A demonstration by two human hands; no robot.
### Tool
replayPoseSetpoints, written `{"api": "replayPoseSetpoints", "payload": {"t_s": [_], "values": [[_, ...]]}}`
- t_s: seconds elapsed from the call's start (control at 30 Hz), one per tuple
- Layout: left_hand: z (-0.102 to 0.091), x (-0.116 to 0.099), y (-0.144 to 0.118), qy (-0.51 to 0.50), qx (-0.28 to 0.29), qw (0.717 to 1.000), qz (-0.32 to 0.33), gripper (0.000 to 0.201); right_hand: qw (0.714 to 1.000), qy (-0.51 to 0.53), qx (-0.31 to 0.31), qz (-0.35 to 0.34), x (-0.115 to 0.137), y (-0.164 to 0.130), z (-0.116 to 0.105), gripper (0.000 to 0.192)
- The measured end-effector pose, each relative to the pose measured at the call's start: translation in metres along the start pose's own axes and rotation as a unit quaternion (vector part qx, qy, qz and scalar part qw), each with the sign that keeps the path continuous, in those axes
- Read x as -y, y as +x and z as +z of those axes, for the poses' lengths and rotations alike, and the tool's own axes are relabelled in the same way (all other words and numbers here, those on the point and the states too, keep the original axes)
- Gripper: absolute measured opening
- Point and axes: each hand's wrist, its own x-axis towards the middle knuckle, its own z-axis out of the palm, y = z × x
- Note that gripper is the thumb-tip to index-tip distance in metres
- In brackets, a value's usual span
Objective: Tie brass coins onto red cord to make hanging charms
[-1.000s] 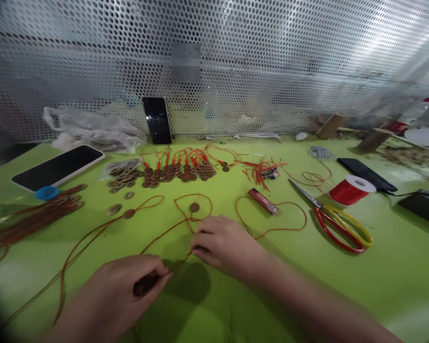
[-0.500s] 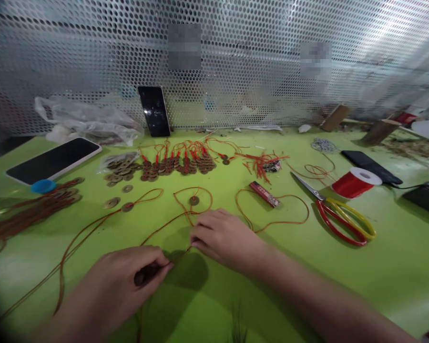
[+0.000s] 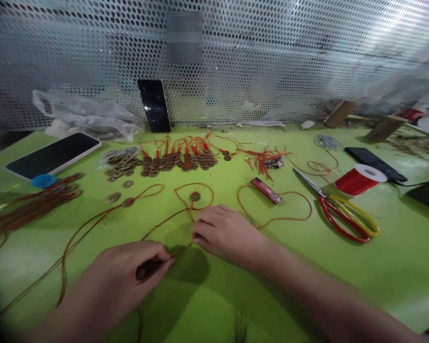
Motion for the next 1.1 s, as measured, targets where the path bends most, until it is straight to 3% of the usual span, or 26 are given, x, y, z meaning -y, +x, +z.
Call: {"api": "replayPoseSetpoints", "payload": {"t_s": [0.67, 1.0, 1.1], "values": [[0.0014, 0.0015, -0.0009, 0.014, -0.027, 0.999, 0.012, 0.018, 1.000, -0.007, 0.012, -0.008, 0.0017, 0.0002, -0.0033, 0.017], [0.0012, -0.0033, -0.0024, 0.134, -0.119, 0.979, 0.094, 0.016, 1.000, -0.017, 0.010, -0.018, 0.0017, -0.0008, -0.0043, 0.018], [0.0007, -0.0058, -0.0035, 0.161, -0.138, 0.966, 0.151, 0.015, 1.000, -0.015, 0.012, -0.020, 0.0020, -0.0006, -0.0044, 0.016]]}}
